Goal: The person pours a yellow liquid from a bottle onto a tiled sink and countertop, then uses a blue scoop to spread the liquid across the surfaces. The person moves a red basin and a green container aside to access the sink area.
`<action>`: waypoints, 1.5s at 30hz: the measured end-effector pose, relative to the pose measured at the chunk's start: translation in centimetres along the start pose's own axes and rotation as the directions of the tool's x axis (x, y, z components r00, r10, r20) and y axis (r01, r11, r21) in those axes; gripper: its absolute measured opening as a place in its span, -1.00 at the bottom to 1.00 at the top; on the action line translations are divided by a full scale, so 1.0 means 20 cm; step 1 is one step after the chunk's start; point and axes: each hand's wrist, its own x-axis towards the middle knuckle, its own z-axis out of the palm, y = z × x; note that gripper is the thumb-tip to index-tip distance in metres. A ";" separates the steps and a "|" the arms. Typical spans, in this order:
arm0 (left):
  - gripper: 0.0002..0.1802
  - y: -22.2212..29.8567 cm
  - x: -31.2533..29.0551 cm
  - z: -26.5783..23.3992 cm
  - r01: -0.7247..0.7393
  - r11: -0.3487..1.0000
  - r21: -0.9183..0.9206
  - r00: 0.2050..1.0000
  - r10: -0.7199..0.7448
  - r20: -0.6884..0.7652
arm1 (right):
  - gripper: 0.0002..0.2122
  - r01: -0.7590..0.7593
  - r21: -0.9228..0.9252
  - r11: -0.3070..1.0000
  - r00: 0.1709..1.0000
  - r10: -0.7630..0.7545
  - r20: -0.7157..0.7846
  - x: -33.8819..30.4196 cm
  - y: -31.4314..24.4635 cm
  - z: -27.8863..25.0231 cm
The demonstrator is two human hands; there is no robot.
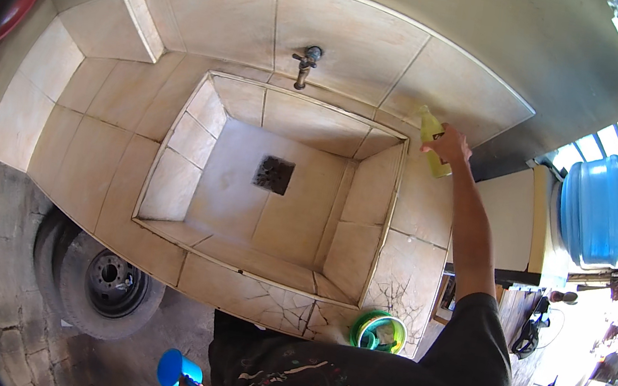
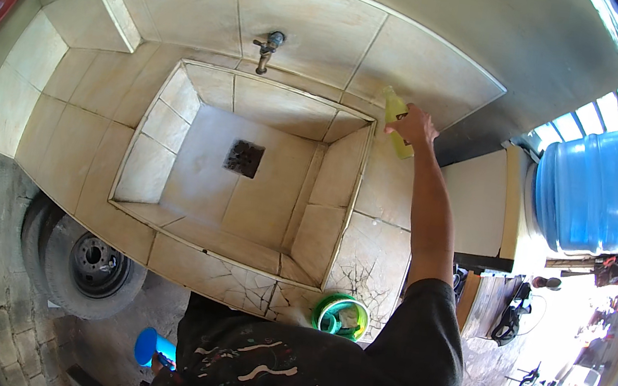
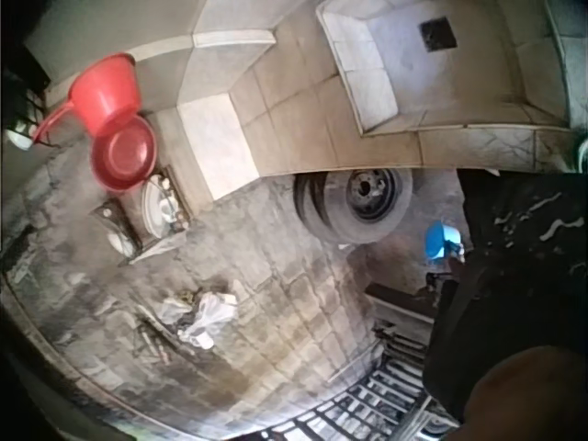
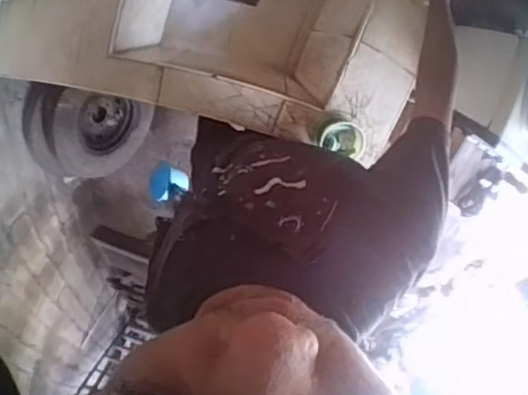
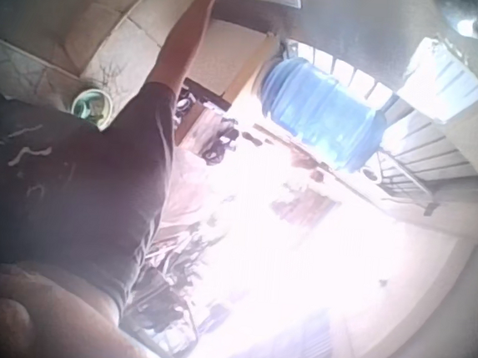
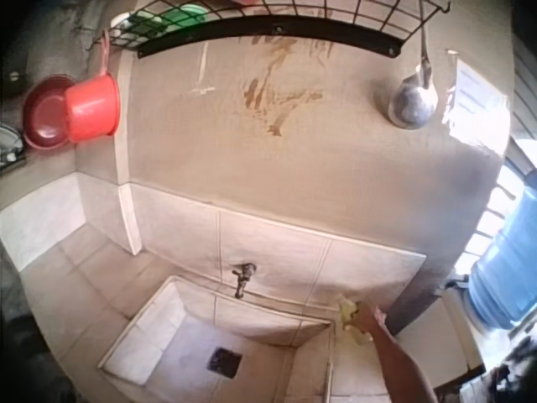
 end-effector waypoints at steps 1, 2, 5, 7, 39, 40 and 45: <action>-0.65 -0.01 0.00 -0.01 0.007 1.000 -0.004 1.000 -0.007 -0.005 | -0.27 0.010 -0.002 1.000 1.000 -0.010 0.002 0.01 -0.05 0.01; -0.65 -0.01 0.00 -0.03 0.009 1.000 -0.003 1.000 -0.009 -0.011 | -0.27 0.018 -0.003 1.000 1.000 -0.018 0.005 0.02 -0.10 0.02; -0.65 -0.02 0.00 -0.06 0.029 1.000 -0.007 0.999 -0.029 -0.032 | -0.25 0.079 -0.026 0.997 0.997 -0.079 -0.014 0.02 -0.25 0.05; -0.65 -0.03 0.00 -0.07 0.021 1.000 -0.013 0.999 -0.021 -0.028 | -0.25 0.118 -0.023 0.993 0.993 -0.118 -0.013 0.01 -0.35 0.06; -0.73 0.42 0.28 0.10 -0.066 0.998 0.018 0.974 0.060 0.219 | -0.24 0.332 0.406 0.851 0.936 -0.245 -0.253 -0.87 -0.93 0.17; -0.73 0.46 0.32 0.13 -0.060 0.998 0.020 0.973 0.054 0.225 | -0.23 0.311 0.424 0.851 0.945 -0.227 -0.237 -0.89 -1.01 0.20; -0.74 0.73 0.53 0.20 -0.027 0.998 0.061 0.969 0.011 0.247 | -0.23 0.188 0.507 0.841 0.972 -0.083 -0.221 -0.91 -1.43 0.40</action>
